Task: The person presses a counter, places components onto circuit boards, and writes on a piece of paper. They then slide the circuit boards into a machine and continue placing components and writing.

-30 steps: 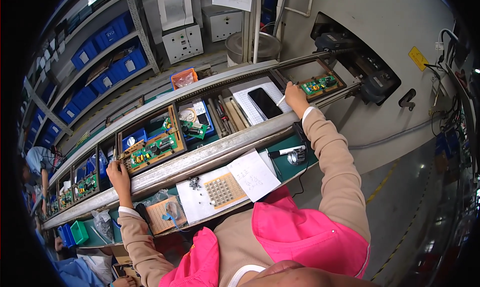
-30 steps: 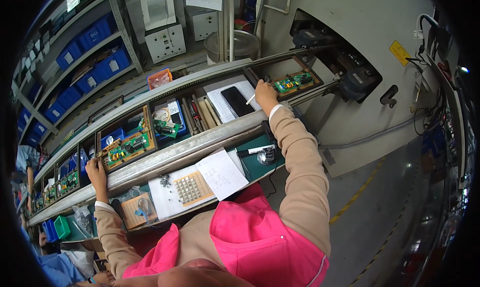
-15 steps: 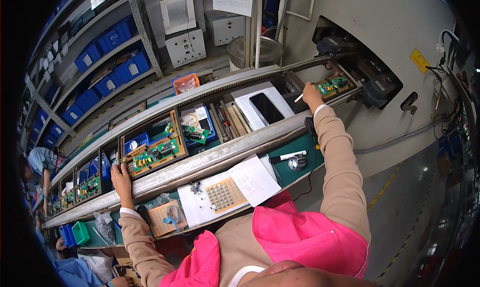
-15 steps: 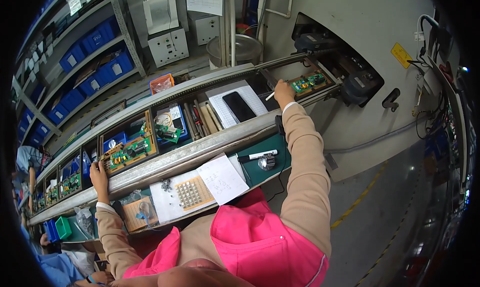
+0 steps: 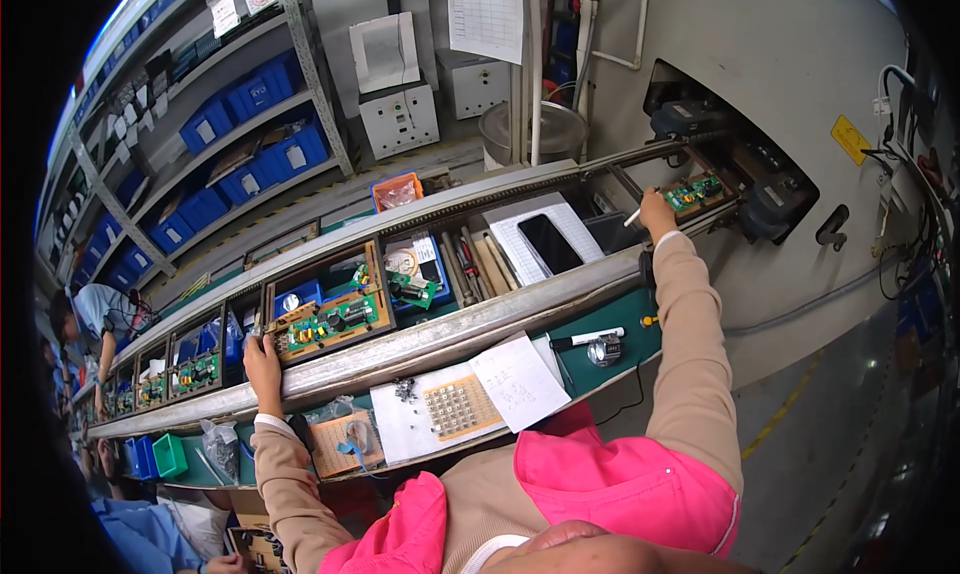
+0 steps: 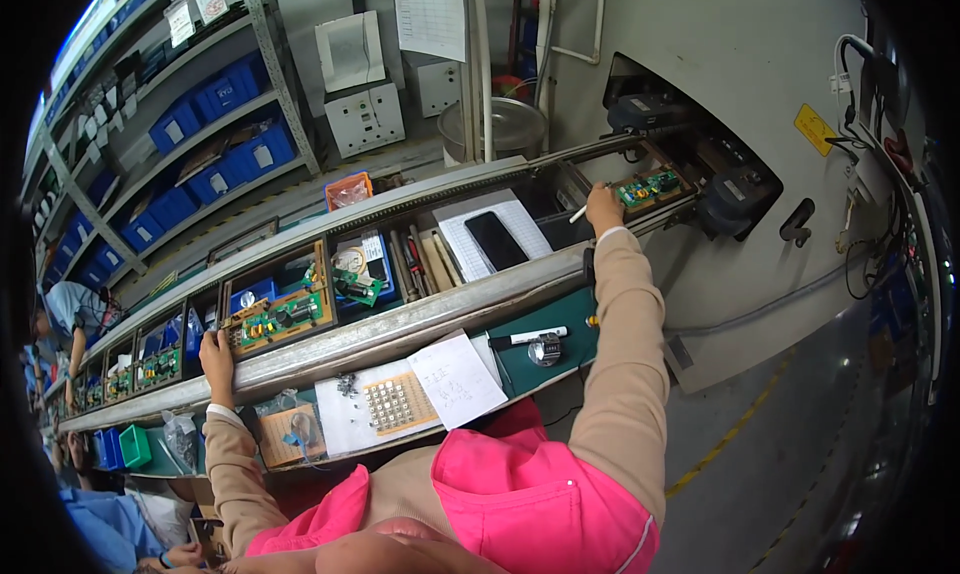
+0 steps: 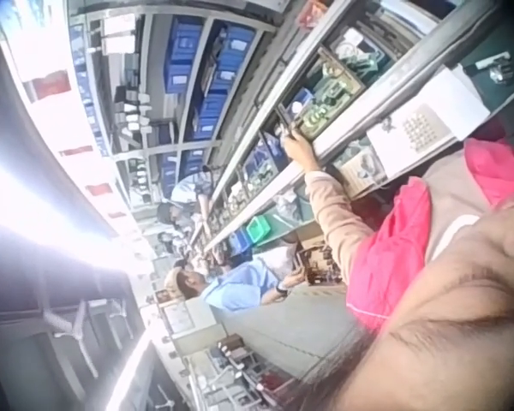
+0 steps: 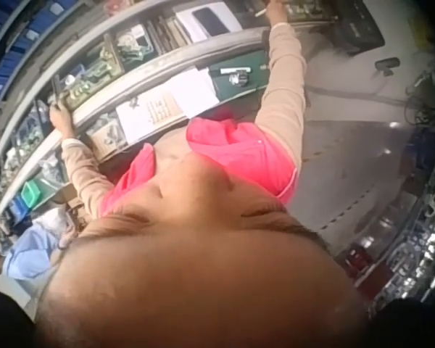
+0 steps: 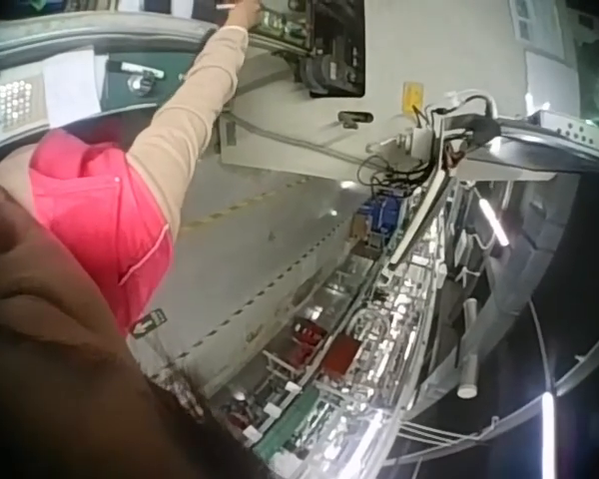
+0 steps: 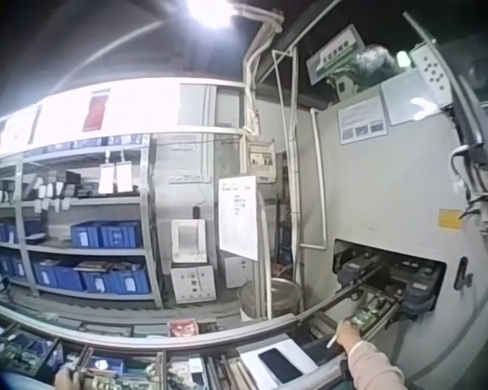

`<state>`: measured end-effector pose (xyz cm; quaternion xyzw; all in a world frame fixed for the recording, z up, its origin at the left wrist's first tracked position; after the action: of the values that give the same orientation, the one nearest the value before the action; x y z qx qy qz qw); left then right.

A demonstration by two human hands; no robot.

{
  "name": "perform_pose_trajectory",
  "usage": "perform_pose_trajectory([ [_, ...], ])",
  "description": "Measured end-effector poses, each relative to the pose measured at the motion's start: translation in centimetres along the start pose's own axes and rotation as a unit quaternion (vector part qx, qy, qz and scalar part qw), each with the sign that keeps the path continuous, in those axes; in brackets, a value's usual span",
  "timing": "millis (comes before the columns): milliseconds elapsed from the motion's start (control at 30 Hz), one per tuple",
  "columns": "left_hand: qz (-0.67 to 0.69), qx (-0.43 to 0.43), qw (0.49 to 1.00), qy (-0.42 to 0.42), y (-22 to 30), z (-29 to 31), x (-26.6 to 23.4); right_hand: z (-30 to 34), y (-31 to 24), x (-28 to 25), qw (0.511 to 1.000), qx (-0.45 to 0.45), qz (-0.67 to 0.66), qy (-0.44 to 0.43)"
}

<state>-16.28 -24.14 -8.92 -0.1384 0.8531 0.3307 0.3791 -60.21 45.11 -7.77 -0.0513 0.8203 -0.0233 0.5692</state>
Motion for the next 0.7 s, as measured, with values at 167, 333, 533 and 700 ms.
perform_pose_trajectory([
  [167, 0.045, 0.001, 0.999, -0.022, -2.9, 0.1, 0.8, 5.2, -5.5, -7.2, 0.989, -0.111, -0.094, -0.018],
  [333, 0.082, 0.056, 0.989, -0.105, 1.7, 0.1, 1.9, 14.5, -10.7, -13.5, 0.883, -0.231, -0.406, -0.042],
  [533, 0.177, 0.107, 0.951, -0.228, 10.3, 1.9, 3.3, 24.7, -15.7, -12.6, 0.775, -0.194, -0.577, -0.167],
  [700, 0.200, 0.076, 0.917, -0.337, 16.0, 3.4, 4.2, 28.7, -18.8, -7.7, 0.656, -0.151, -0.707, -0.219],
])
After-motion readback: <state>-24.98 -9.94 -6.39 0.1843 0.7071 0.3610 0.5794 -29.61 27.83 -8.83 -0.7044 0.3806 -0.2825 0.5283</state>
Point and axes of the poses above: each hand's wrist, its own z-axis away from the middle knuckle, its own x-axis out of the palm, y = z × x, the point moved 1 cm from there along -z, towards the middle knuckle, and after that the axes turned 4 degrees about -x, right-handed, at the moved point
